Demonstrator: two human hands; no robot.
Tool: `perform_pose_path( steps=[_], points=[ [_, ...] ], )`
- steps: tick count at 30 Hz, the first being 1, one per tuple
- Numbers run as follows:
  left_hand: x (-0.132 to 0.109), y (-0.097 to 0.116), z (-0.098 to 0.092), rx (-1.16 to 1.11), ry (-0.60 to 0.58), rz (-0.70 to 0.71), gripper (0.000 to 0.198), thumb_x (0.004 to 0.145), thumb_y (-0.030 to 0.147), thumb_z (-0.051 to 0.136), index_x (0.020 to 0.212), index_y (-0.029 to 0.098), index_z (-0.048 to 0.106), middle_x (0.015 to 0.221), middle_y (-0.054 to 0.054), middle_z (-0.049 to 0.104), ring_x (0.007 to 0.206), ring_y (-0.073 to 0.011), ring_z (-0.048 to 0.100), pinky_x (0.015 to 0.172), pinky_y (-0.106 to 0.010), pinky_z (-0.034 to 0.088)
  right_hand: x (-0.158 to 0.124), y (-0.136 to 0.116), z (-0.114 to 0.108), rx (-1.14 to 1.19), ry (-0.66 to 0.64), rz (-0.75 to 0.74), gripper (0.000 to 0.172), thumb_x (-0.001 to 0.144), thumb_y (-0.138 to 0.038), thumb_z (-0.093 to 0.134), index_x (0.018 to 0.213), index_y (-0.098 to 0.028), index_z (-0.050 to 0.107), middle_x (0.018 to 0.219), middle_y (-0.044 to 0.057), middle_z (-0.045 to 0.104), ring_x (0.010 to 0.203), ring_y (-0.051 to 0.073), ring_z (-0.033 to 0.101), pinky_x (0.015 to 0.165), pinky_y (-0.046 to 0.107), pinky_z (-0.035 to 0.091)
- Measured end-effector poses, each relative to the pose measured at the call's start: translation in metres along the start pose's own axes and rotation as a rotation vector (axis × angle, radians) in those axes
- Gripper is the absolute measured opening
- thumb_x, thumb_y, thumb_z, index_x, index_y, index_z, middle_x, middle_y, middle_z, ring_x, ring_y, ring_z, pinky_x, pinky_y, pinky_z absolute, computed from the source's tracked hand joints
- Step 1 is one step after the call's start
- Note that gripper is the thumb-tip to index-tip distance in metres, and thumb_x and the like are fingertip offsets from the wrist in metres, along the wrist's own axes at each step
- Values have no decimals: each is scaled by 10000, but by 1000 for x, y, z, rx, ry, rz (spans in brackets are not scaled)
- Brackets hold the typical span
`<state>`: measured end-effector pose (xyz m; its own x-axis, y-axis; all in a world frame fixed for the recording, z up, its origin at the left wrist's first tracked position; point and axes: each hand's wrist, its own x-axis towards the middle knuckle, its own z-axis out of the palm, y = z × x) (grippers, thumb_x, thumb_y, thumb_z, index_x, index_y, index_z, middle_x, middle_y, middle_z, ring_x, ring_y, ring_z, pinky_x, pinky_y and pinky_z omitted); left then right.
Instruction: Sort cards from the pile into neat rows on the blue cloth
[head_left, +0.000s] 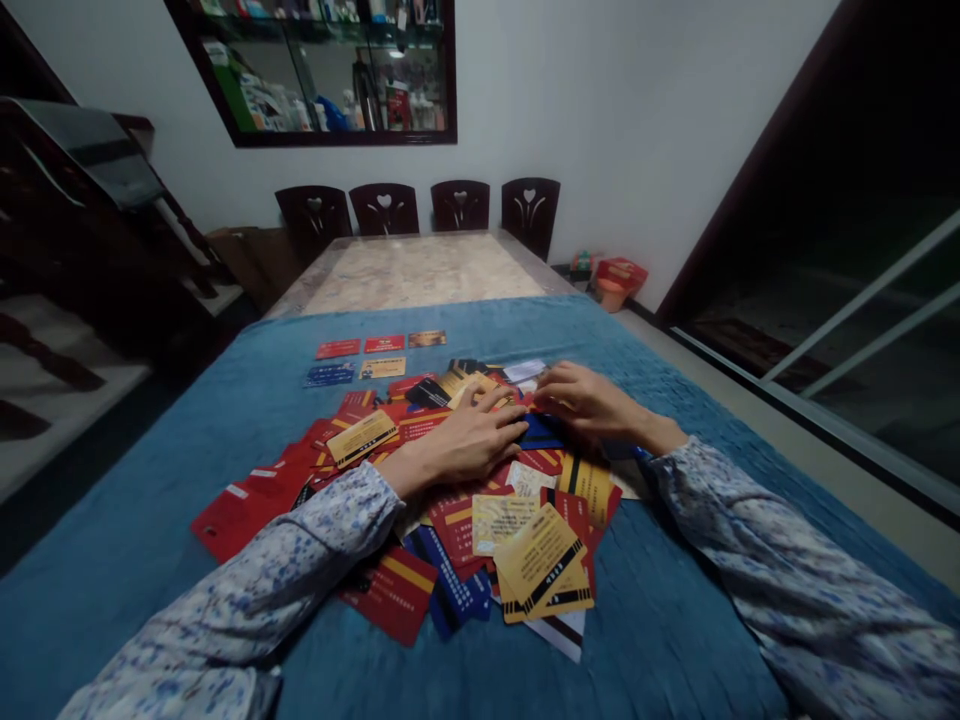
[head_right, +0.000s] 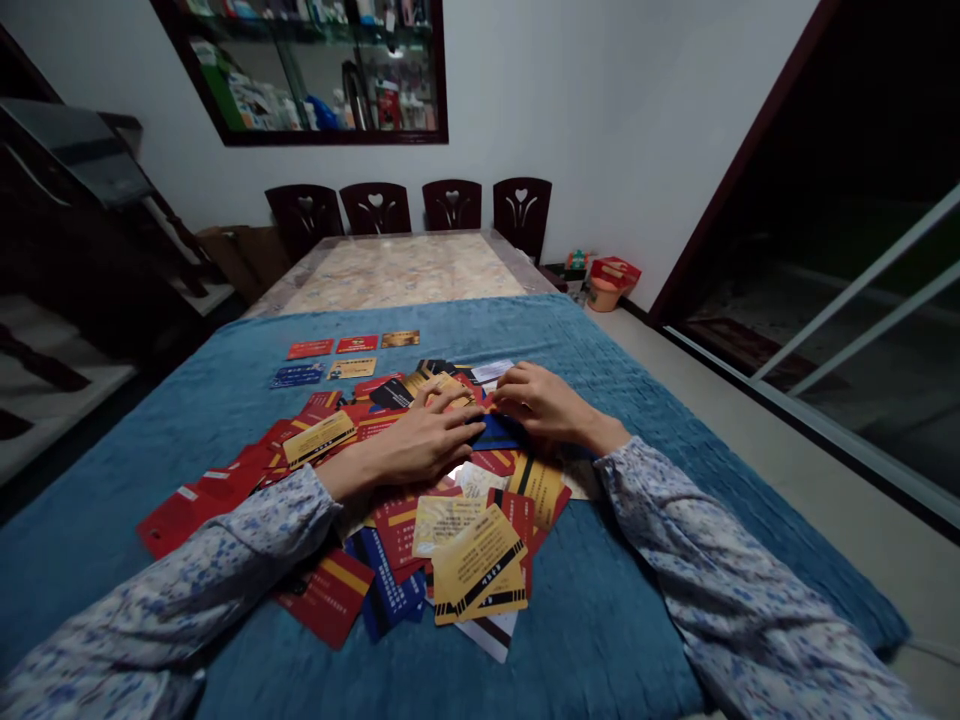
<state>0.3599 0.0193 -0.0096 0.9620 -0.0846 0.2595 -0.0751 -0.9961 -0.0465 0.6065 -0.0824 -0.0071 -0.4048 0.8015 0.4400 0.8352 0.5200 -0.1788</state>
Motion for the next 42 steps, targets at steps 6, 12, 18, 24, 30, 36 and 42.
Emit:
perform_pose_path(
  steps=[6,12,18,24,30,36,42],
  points=[
    [-4,-1,-3,32,-3,-61,299,1018,344,515,1233,199,663,1378,-130,632,1345,-354,461,1124,-580,301,-6,-12,-2,55,-58,19,277,973,-395,640,1155,-215,746,1151,137,717,1066,273,623,929,484,524],
    [-6,-3,-6,-16,-21,-93,261,984,360,575,1126,182,703,1320,-142,670,1383,-373,429,1114,-585,308,-7,-15,5,92,-79,-44,379,938,-411,676,1253,-203,711,1259,161,688,1136,298,628,960,518,526],
    [-6,-5,-8,-49,-33,-96,273,977,359,570,1127,183,716,1283,-150,691,1375,-367,444,1109,-583,320,-9,-13,11,79,-66,-59,340,956,-350,637,1259,-214,709,1220,159,700,1083,282,635,924,502,540],
    [-7,-6,-9,-28,-39,-57,239,961,339,596,1078,165,711,1237,-147,694,1322,-352,481,1099,-555,345,-9,-14,13,-18,-73,-104,319,969,-331,607,1227,-180,720,1139,165,725,992,268,639,848,458,540],
    [-9,-7,-11,-45,44,-9,238,975,291,539,1035,177,739,1123,-138,719,1194,-306,545,1082,-531,370,-7,-20,10,-11,-46,-126,303,1008,-320,546,1217,-207,734,1098,140,756,989,252,664,862,455,542],
    [-8,-12,-14,-34,87,-1,286,1005,237,456,1039,180,735,993,-123,738,1078,-272,576,980,-467,443,-4,-23,11,-49,61,-94,248,1027,-294,537,1077,-216,766,937,103,776,850,217,676,774,394,551],
    [-6,-20,-8,-86,196,-59,294,1006,156,407,1053,156,697,963,-126,707,994,-238,600,885,-410,487,-3,-25,12,-47,170,12,295,1055,-322,477,1062,-204,748,888,107,748,838,216,682,735,370,553]
  ],
)
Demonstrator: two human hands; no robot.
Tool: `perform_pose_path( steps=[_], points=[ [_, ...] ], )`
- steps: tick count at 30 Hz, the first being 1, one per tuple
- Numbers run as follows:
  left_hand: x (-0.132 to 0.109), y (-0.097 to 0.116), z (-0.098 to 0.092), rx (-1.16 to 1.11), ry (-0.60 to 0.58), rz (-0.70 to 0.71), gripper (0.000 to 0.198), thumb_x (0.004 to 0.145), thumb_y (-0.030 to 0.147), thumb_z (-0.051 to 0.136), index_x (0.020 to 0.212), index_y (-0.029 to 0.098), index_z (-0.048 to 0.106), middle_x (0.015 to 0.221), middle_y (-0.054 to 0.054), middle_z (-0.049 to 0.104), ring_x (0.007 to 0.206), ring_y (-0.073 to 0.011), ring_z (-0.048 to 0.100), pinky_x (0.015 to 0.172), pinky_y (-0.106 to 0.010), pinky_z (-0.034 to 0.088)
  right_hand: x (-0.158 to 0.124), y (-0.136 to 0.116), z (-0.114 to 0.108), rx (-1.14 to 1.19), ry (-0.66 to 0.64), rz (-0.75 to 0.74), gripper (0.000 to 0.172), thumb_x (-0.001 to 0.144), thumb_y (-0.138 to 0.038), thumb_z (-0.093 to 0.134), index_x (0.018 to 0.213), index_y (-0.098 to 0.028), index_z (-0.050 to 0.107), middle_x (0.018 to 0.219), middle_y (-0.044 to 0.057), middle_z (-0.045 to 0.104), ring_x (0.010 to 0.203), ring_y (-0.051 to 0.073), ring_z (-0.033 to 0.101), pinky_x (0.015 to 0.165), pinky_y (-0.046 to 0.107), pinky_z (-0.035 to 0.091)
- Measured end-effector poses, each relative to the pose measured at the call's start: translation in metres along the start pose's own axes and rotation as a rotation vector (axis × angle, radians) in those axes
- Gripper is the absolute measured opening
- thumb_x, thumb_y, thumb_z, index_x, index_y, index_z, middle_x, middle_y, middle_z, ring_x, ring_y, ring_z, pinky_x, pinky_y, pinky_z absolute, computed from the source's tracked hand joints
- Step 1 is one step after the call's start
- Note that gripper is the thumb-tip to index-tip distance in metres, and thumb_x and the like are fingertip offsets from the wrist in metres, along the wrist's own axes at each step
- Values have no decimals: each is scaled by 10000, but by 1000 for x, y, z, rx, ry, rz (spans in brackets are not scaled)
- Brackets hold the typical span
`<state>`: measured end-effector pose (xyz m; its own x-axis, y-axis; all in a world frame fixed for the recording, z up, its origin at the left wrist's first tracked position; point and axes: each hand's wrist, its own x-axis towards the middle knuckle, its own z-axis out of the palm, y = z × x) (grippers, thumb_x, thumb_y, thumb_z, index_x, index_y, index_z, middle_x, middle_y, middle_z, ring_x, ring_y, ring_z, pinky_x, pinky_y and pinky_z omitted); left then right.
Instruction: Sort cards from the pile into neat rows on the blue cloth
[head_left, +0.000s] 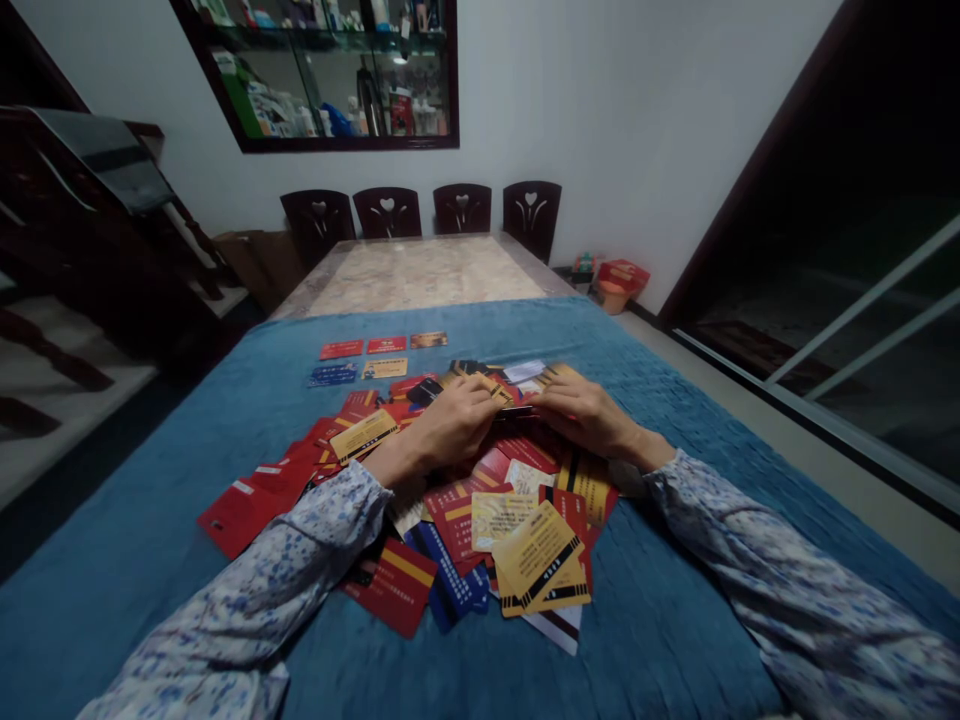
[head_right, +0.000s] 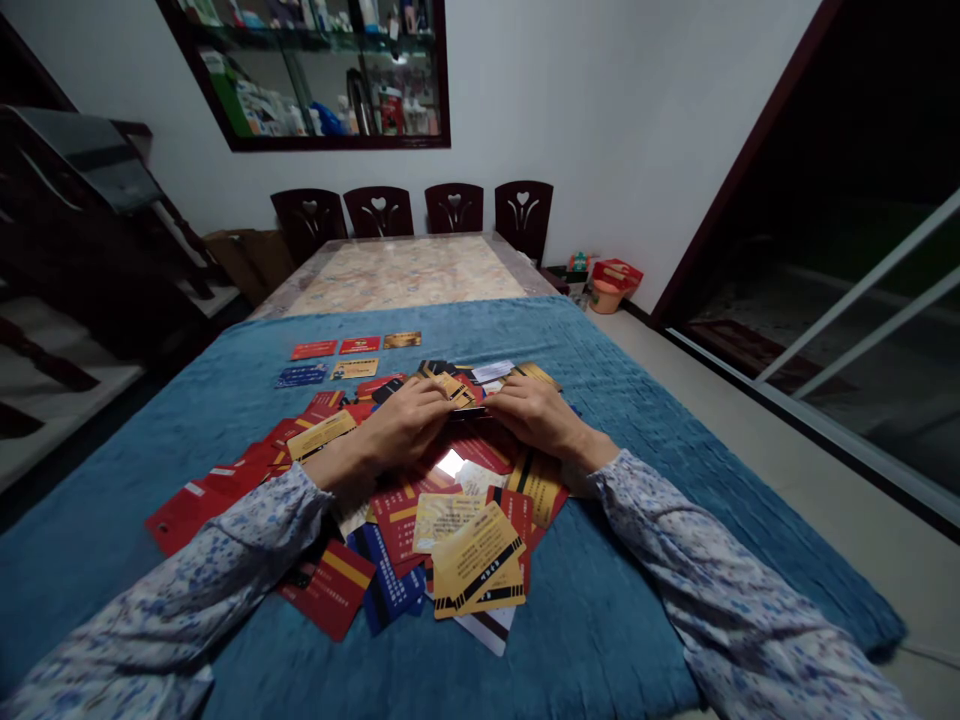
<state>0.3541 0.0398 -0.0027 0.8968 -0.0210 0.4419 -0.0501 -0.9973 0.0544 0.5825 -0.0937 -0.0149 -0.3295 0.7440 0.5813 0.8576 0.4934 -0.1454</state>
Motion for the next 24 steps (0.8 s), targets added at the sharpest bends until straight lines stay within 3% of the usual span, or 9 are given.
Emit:
perform_pose_path(
  steps=[6,11,17,24],
  points=[
    [-1,-6,6,-121,56,-85,295,972,131,440,1161,163,665,1053,-124,710,1002,-239,621,877,-409,514,1,3,14,42,102,92,261,1043,-280,480,1160,-206,701,1027,120,762,924,225,705,812,387,571],
    [-4,-10,10,-135,66,-123,439,911,62,461,1314,160,604,1177,-138,701,1061,-252,623,912,-413,515,0,3,19,34,81,148,247,1016,-251,511,1201,-210,669,1070,118,752,955,236,698,842,390,568],
    [-5,-9,14,-132,87,-131,458,895,53,449,1306,178,610,1177,-125,712,1064,-255,624,936,-435,512,0,1,20,-15,108,114,277,987,-202,541,1240,-221,652,1047,104,705,933,238,665,842,408,568],
    [-6,-3,14,-80,-6,-287,468,884,85,470,1333,166,574,1278,-152,687,1182,-297,618,980,-490,478,0,2,26,-8,126,57,378,988,-155,501,1342,-243,601,1179,125,657,1049,251,666,888,450,604]
  ],
)
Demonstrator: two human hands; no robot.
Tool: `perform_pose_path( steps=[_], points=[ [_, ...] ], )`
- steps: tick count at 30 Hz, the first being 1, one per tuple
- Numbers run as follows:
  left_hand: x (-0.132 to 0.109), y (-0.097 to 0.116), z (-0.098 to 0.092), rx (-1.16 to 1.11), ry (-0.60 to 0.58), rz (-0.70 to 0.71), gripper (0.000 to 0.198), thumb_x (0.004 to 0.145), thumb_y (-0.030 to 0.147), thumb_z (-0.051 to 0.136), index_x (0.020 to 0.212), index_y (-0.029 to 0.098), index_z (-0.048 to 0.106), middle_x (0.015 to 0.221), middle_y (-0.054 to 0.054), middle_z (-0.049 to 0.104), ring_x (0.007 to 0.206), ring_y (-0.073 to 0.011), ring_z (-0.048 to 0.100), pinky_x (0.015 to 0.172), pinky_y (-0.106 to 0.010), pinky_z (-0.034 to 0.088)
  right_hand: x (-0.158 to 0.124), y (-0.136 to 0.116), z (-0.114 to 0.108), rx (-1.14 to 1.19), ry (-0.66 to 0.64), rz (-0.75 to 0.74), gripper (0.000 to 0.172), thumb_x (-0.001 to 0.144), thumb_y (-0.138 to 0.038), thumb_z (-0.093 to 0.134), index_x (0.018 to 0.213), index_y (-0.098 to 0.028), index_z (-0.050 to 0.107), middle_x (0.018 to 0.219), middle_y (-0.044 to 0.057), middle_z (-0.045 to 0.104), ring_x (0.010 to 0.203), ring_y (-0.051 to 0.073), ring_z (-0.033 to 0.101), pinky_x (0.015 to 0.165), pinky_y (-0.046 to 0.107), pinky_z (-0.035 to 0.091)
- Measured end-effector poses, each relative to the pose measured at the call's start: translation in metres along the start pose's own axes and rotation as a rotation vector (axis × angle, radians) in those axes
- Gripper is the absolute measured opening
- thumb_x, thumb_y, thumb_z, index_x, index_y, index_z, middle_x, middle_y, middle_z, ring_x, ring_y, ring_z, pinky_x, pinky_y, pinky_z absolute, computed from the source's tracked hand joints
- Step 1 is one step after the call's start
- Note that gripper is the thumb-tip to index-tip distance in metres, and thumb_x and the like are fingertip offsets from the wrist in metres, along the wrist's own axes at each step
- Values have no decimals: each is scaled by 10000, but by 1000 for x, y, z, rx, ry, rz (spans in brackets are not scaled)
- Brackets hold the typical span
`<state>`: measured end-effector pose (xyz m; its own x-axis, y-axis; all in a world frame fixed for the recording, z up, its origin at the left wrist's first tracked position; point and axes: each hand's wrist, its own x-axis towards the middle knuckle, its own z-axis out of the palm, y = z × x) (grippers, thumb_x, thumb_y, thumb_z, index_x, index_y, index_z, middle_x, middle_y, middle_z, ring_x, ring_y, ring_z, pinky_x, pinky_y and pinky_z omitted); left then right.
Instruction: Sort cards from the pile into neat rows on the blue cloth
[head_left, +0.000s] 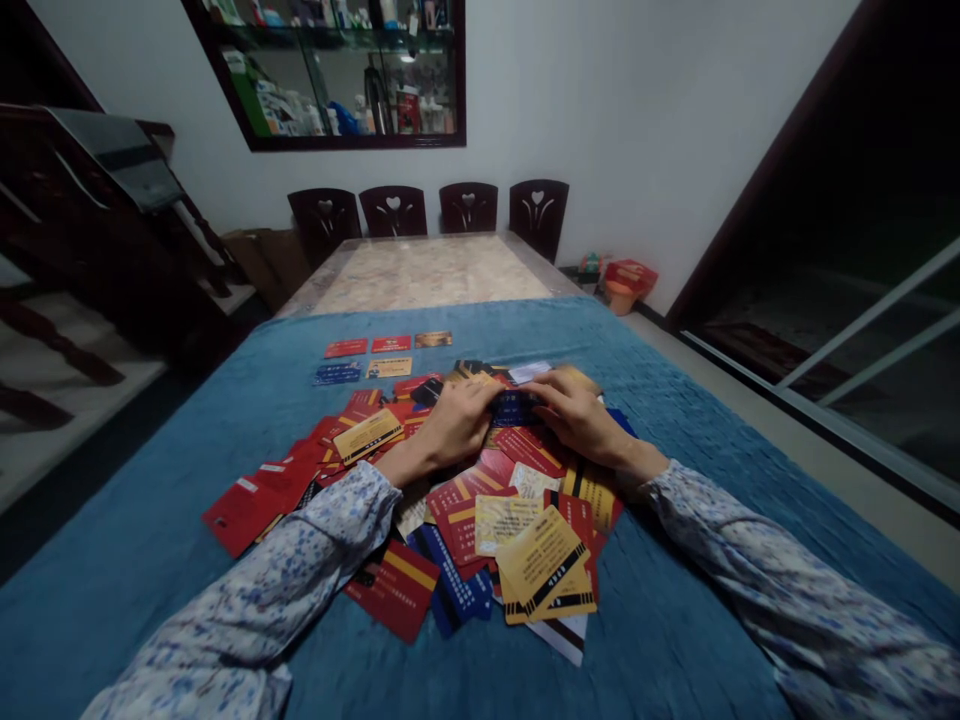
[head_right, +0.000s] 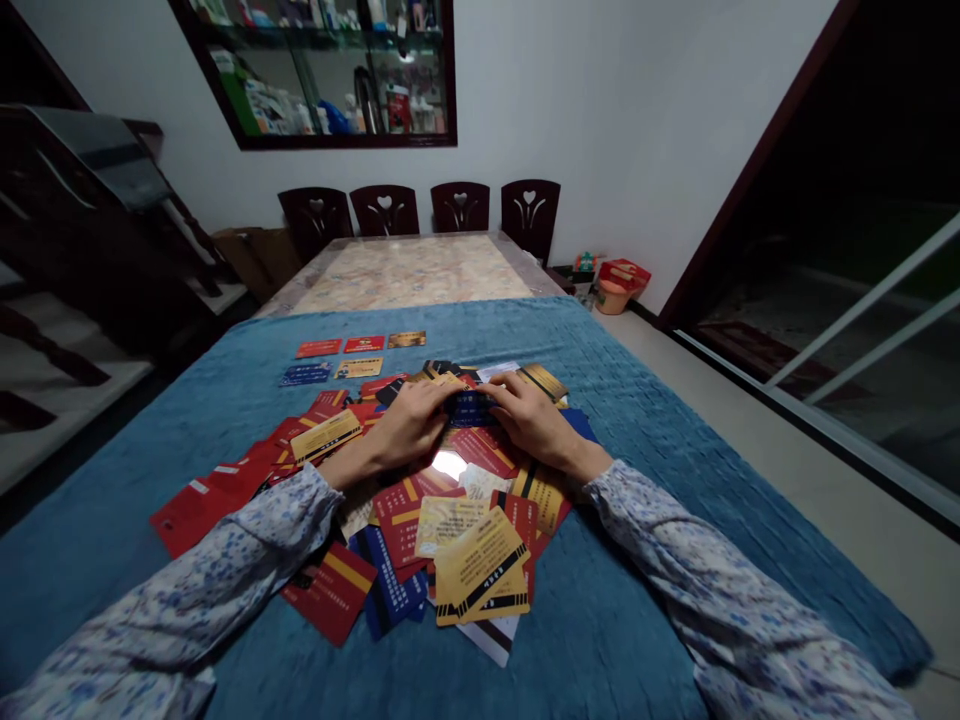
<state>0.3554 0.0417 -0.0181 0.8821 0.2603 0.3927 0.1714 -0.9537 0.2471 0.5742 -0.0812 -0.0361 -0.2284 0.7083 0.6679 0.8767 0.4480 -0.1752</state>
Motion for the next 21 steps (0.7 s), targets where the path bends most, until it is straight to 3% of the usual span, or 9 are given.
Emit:
perform_pose_path(
  steps=[7,12,21],
  points=[
    [0,5,-1,-35,-11,-86,487,886,98,474,1358,182,559,1354,-157,652,1234,-300,599,1025,-506,451,0,3,2,17,-45,-27,491,969,-167,526,1453,-247,508,1271,148,614,1099,269,656,931,498,600],
    [1,4,-2,-78,-11,-104,479,870,122,507,1341,172,574,1276,-151,676,1192,-297,608,1038,-506,451,0,5,-1,51,-103,-37,618,933,-240,629,1523,-255,444,1345,168,569,1211,314,607,1004,551,561],
    [4,6,-17,-27,-89,-173,612,840,320,678,1417,178,535,1253,-153,616,1201,-333,563,1038,-540,431,12,0,-8,-24,-149,21,567,925,-325,667,1465,-244,515,1288,168,614,1124,315,647,933,540,586]
  ],
)
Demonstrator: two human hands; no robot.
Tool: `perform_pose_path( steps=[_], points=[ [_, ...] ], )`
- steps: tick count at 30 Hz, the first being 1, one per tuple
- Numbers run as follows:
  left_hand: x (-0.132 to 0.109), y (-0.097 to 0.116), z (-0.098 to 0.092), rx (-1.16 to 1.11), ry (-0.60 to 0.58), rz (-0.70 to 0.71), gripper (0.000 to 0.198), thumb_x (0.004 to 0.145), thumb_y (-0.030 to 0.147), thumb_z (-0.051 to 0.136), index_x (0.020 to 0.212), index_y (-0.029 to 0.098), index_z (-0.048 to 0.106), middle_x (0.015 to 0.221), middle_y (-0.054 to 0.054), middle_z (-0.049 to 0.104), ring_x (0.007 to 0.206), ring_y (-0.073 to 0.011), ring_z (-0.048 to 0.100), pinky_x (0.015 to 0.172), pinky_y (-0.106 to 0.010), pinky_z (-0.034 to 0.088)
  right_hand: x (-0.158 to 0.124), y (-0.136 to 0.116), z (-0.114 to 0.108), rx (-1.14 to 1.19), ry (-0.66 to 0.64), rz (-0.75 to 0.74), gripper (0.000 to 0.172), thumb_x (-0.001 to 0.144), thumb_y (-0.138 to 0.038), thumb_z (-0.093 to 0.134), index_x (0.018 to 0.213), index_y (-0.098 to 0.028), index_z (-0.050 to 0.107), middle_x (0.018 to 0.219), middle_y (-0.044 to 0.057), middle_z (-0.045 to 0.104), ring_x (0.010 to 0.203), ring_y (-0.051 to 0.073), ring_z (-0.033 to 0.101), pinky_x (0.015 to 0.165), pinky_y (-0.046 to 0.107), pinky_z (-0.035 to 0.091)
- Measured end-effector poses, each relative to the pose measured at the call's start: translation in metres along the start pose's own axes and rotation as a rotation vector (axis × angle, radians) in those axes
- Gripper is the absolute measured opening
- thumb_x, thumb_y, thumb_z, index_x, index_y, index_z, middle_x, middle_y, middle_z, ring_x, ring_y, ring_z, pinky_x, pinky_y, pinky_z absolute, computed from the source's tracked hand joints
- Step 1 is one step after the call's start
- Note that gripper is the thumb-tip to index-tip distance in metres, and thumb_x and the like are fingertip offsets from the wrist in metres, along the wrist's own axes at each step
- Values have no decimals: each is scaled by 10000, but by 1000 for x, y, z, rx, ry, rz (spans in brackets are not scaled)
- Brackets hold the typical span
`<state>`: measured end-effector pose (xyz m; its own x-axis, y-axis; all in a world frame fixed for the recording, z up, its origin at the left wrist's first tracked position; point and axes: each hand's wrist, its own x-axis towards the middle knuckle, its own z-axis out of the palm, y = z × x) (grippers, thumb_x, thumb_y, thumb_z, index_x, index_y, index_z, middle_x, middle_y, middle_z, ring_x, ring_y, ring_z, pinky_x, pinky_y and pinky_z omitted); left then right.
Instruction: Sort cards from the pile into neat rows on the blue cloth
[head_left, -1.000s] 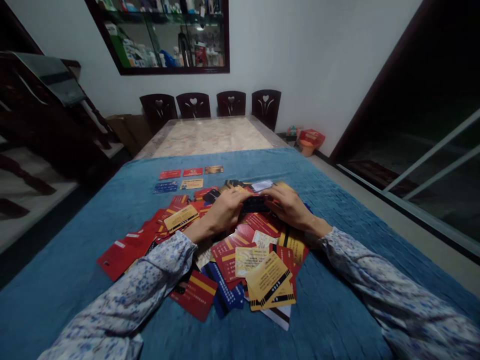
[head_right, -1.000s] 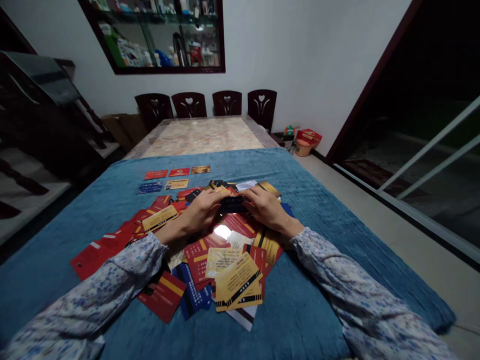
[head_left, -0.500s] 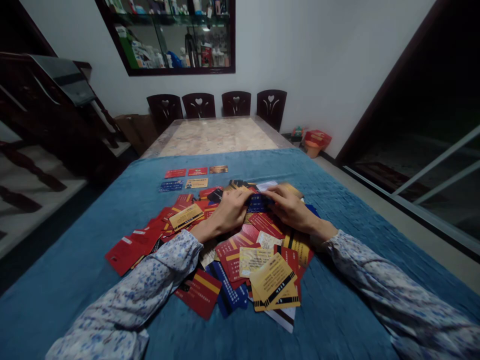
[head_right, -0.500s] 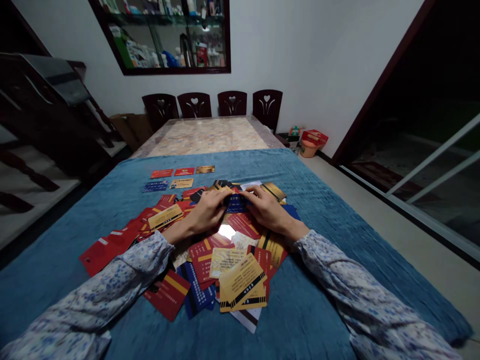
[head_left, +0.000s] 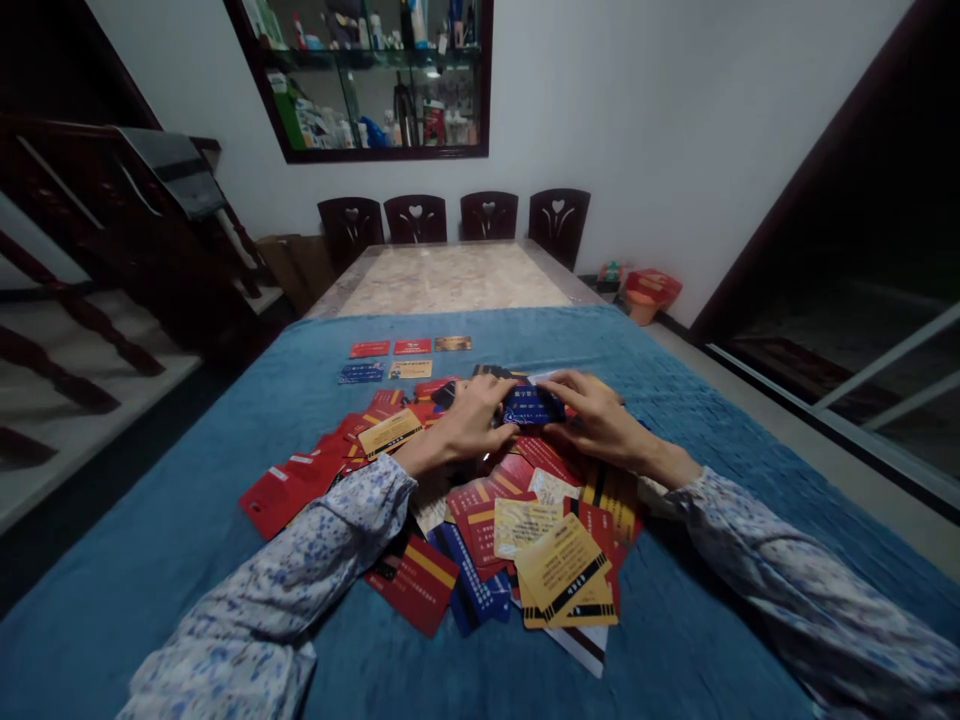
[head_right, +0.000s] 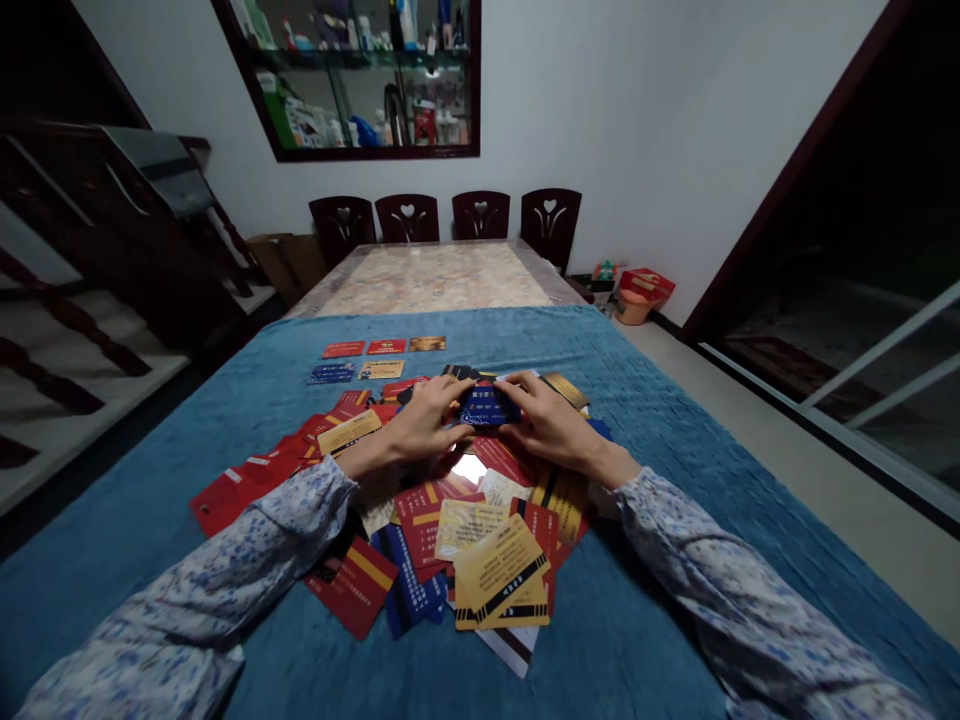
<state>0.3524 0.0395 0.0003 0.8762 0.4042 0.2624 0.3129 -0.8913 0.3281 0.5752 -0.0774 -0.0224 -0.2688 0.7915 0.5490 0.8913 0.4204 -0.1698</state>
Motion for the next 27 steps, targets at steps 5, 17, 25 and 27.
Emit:
perform_pose_path(
  steps=[5,17,25,27],
  points=[
    [2,-2,-7,88,-33,-12,548,876,291,635,1408,191,545,1238,-144,608,1186,-333,549,1017,-531,429,8,-5,-2,-49,-61,44,555,906,-359,686,1427,-223,553,1281,173,628,1107,319,657,923,534,586],
    [-16,-26,-45,214,-60,-92,470,866,300,671,1317,185,607,1253,-147,582,1180,-328,532,1020,-527,449,63,-12,11,66,-205,-27,549,873,-327,692,1401,-226,578,1247,156,623,1103,298,631,932,475,572],
    [-35,-66,-65,254,-53,-147,490,829,208,657,1317,216,619,1287,-133,595,1231,-345,500,1021,-542,418,119,-30,38,-40,-365,-1,453,834,-325,747,1254,-181,659,1167,136,634,1029,270,630,883,389,526],
    [-40,-76,-71,266,-65,-175,529,828,201,653,1353,224,598,1306,-136,596,1223,-344,498,1012,-543,415,134,-37,43,-54,-403,5,443,841,-333,750,1235,-149,668,1205,158,626,1059,277,629,897,382,510]
  ],
)
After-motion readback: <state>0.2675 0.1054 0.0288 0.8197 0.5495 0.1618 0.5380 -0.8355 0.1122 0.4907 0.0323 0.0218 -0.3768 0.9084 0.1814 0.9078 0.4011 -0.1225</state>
